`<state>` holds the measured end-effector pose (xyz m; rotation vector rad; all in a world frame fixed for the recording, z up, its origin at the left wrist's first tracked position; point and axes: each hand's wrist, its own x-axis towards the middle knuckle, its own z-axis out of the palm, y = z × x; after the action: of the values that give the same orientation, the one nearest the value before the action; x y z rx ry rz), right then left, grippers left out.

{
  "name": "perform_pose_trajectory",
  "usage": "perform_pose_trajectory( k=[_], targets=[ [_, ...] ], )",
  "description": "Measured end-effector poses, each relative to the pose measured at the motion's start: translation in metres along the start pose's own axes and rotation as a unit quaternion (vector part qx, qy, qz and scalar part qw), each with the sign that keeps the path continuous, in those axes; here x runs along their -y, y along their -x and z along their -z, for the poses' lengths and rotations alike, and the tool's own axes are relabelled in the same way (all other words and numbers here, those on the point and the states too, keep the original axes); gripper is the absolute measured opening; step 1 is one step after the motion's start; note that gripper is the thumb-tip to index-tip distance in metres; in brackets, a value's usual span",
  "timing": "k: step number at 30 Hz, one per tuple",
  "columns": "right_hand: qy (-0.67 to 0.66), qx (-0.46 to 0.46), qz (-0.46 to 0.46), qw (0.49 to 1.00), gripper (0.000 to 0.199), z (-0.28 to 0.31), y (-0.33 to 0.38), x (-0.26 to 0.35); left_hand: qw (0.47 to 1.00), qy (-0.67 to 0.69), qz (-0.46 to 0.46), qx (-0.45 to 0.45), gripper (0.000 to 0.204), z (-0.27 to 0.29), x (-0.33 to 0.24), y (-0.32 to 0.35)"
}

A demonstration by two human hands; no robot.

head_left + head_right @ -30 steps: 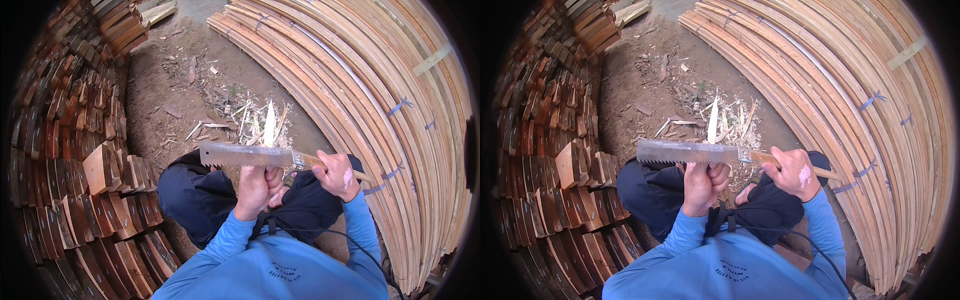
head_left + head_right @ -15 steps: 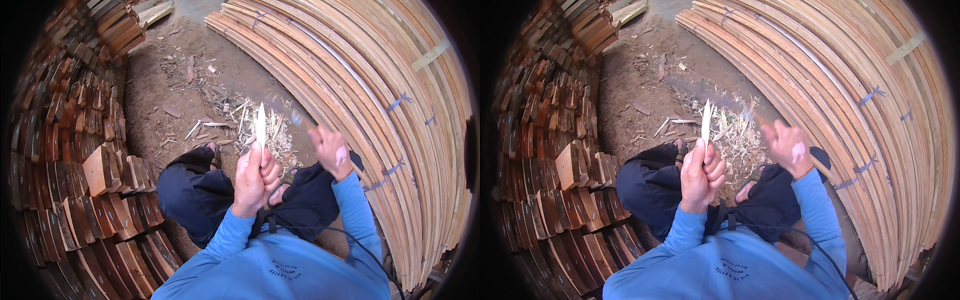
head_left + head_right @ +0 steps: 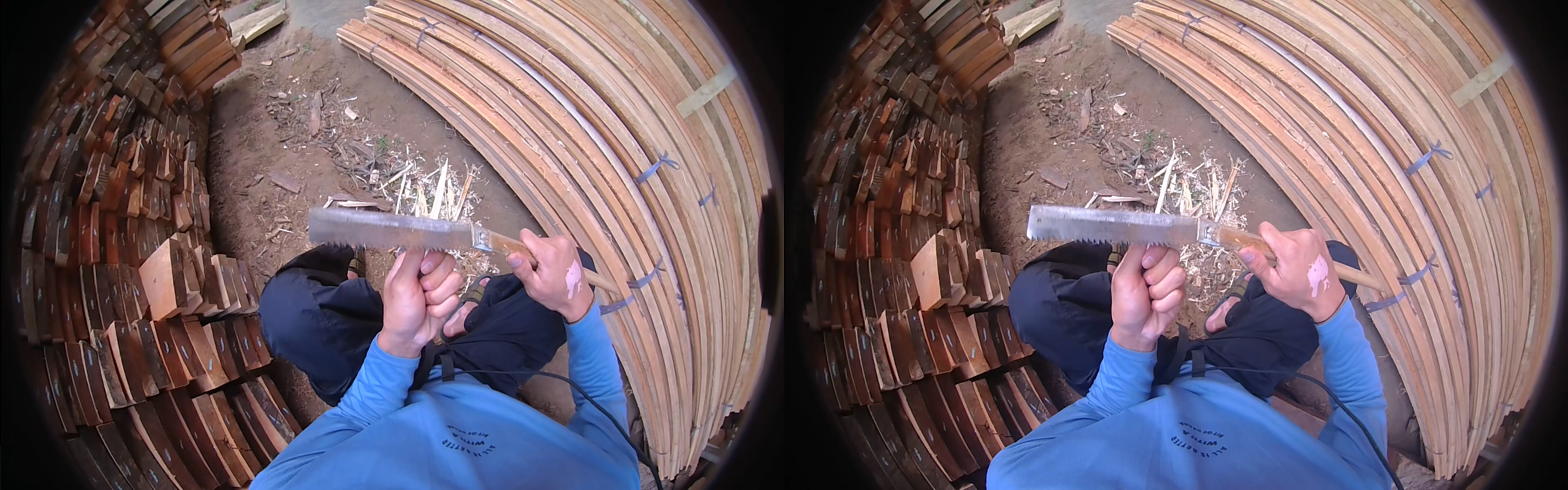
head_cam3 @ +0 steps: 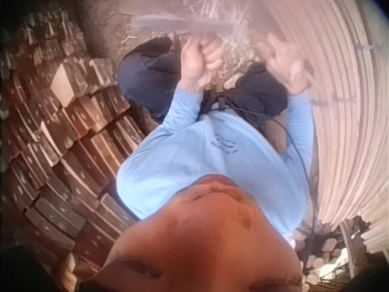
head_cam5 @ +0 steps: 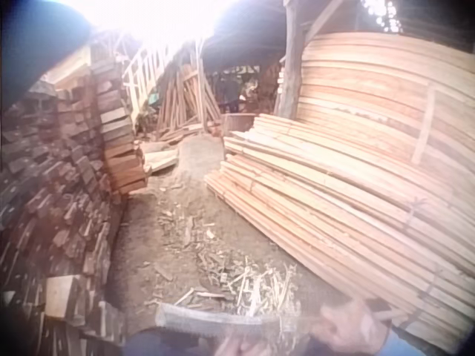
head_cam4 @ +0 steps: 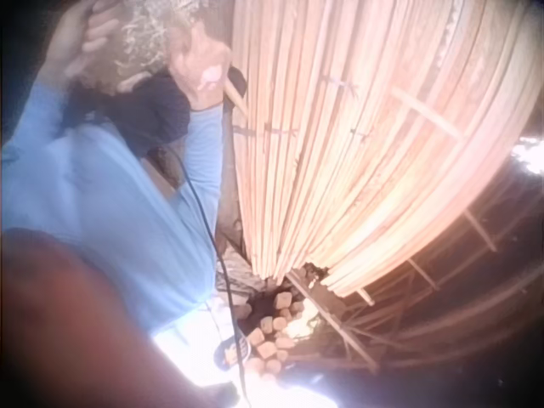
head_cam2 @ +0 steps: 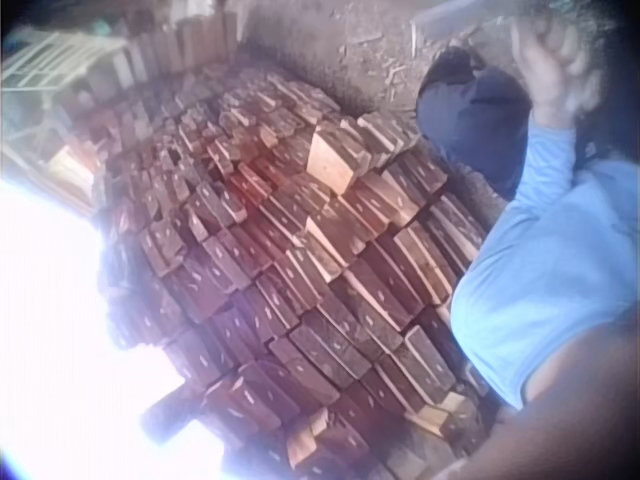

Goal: The person uses a saw-like tool to shave thin layers off a small piece of wood held in their hands while sitting on the ground.

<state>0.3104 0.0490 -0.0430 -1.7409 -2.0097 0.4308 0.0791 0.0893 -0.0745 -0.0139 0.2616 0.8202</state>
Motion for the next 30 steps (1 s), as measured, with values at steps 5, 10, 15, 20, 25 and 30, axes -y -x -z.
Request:
perform_pose_trajectory(
  k=[5,10,15,20,25,30],
  targets=[
    [0.105,-0.011,0.041,0.994,0.058,0.003,0.005,-0.001,0.995,0.068,0.046,0.049,0.030,0.017,-0.002,0.001],
    [0.139,-0.057,0.054,0.987,0.060,-0.001,0.003,-0.013,0.995,0.072,0.057,0.045,0.031,0.019,0.001,-0.002],
    [0.143,-0.048,0.039,0.988,0.063,-0.014,-0.003,-0.024,0.999,0.019,0.028,-0.003,0.033,0.020,-0.001,-0.005],
    [0.183,-0.070,-0.105,0.975,0.062,-0.022,-0.020,-0.054,0.997,-0.067,-0.026,-0.034,0.035,-0.003,0.004,-0.002],
    [0.140,-0.113,-0.145,0.973,0.058,-0.015,-0.014,-0.109,0.993,-0.114,-0.021,0.006,0.041,-0.015,0.005,0.003],
    [0.026,-0.038,-0.070,0.997,0.057,-0.006,0.004,-0.038,0.991,-0.122,-0.046,-0.014,0.040,-0.011,0.006,0.000]
  ],
)
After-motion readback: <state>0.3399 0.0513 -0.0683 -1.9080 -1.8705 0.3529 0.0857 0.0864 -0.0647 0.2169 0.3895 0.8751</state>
